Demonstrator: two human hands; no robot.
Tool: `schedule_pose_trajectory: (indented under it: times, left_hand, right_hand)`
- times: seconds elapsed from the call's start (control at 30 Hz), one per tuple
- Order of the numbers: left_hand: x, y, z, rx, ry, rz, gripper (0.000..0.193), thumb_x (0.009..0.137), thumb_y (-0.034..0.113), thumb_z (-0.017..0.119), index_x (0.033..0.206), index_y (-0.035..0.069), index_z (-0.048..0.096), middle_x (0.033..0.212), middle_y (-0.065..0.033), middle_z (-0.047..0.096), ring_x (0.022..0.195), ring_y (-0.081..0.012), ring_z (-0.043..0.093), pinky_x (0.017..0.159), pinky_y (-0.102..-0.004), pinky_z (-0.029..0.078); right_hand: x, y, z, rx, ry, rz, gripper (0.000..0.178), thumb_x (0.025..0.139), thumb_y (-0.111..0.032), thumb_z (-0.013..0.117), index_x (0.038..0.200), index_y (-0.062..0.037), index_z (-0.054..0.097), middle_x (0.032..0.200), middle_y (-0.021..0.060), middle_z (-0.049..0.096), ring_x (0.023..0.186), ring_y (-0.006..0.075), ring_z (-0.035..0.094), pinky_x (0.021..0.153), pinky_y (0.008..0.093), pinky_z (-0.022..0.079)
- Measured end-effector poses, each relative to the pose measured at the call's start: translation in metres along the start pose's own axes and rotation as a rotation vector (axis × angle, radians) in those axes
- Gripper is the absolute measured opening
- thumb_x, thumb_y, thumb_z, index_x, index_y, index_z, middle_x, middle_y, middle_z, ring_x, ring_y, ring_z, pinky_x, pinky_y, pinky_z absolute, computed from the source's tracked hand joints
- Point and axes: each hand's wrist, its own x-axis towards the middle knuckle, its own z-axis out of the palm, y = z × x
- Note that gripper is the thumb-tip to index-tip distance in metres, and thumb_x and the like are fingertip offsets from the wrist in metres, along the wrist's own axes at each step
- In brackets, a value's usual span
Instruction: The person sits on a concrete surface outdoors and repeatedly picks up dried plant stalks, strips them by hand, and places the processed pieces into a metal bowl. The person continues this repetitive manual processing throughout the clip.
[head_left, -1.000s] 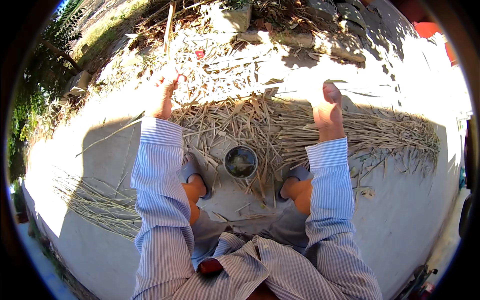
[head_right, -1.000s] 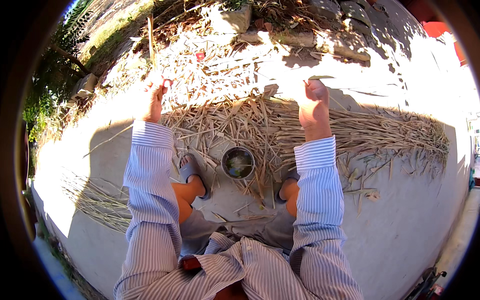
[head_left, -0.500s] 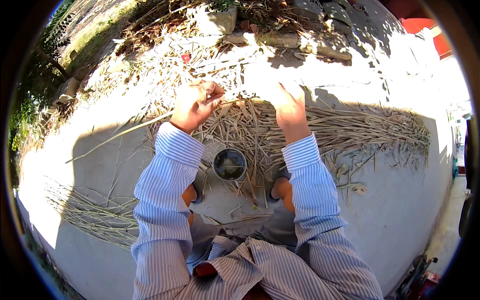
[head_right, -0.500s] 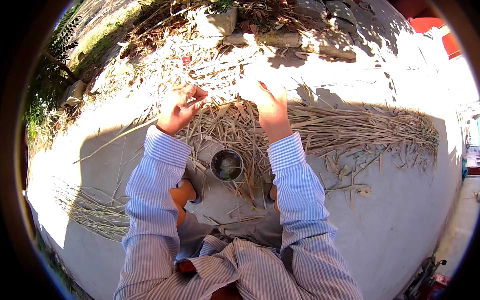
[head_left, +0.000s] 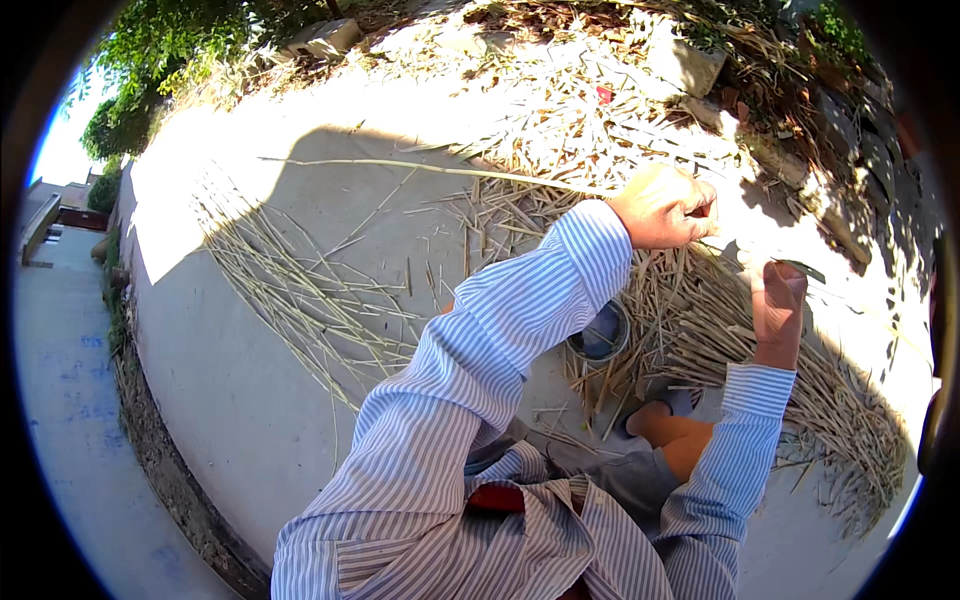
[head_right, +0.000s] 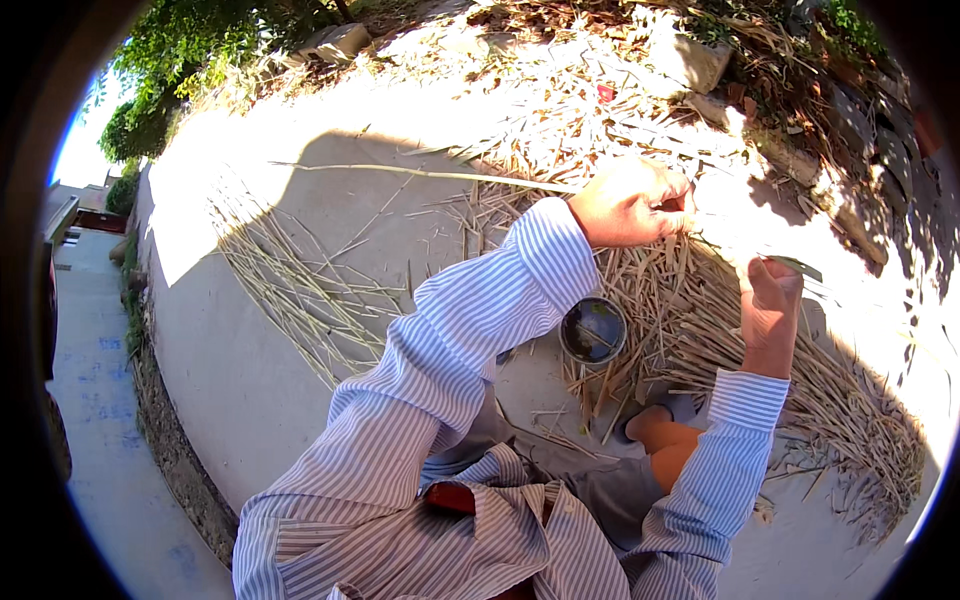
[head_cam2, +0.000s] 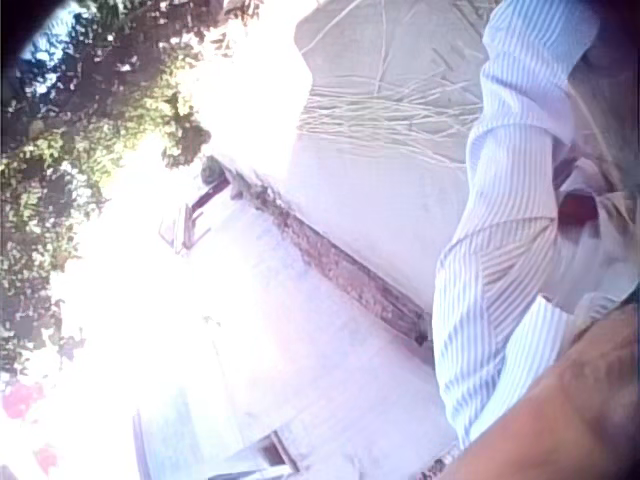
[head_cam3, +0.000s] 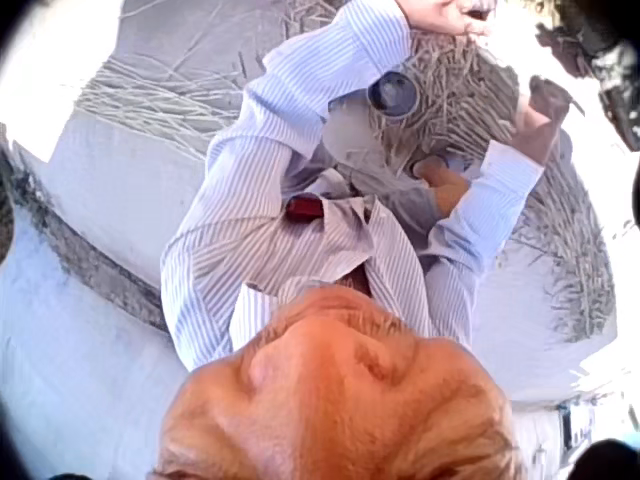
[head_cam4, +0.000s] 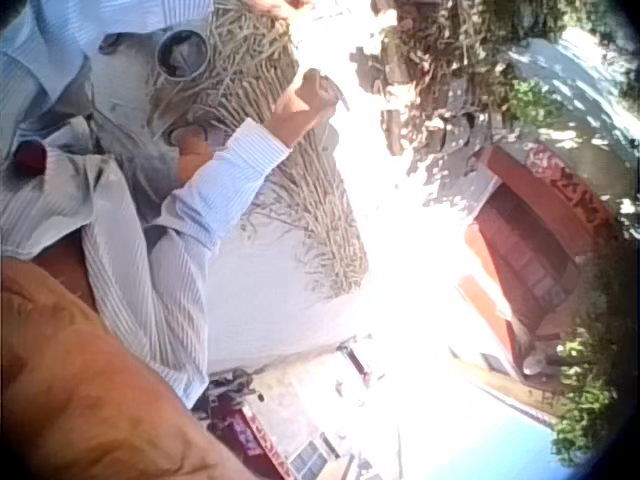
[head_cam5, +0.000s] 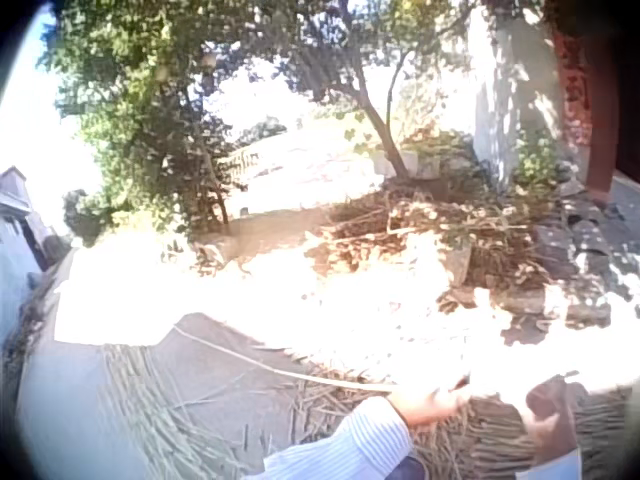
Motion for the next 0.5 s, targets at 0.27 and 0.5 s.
schedule_pose_trajectory:
  times: [0.27,0.5]
  left_hand:
    - [-0.02,-0.009,-0.016,-0.026,0.066,-0.024,0.026,0.077,0.032,0.07,0.074,0.006,0.064,0.069,-0.0114,0.065,0.066,-0.0281,0.063,0.061,-0.0378,0.049]
    - [-0.009,-0.014,0.013,-0.276,0.285,-0.112,0.016,0.08,0.019,0.072,0.081,0.005,0.065,0.076,-0.0087,0.066,0.066,-0.0153,0.062,0.062,-0.0284,0.05]
  right_hand:
    - [-0.006,-0.028,0.051,0.327,0.121,-0.089,0.014,0.087,-0.011,0.065,0.081,-0.0059,0.052,0.07,-0.0011,0.051,0.065,0.0072,0.046,0.073,0.0255,0.043]
    - [-0.001,-0.021,0.064,0.179,0.227,-0.197,0.019,0.091,-0.014,0.062,0.101,0.0019,0.058,0.085,0.0067,0.061,0.075,0.0157,0.058,0.071,0.0302,0.051]
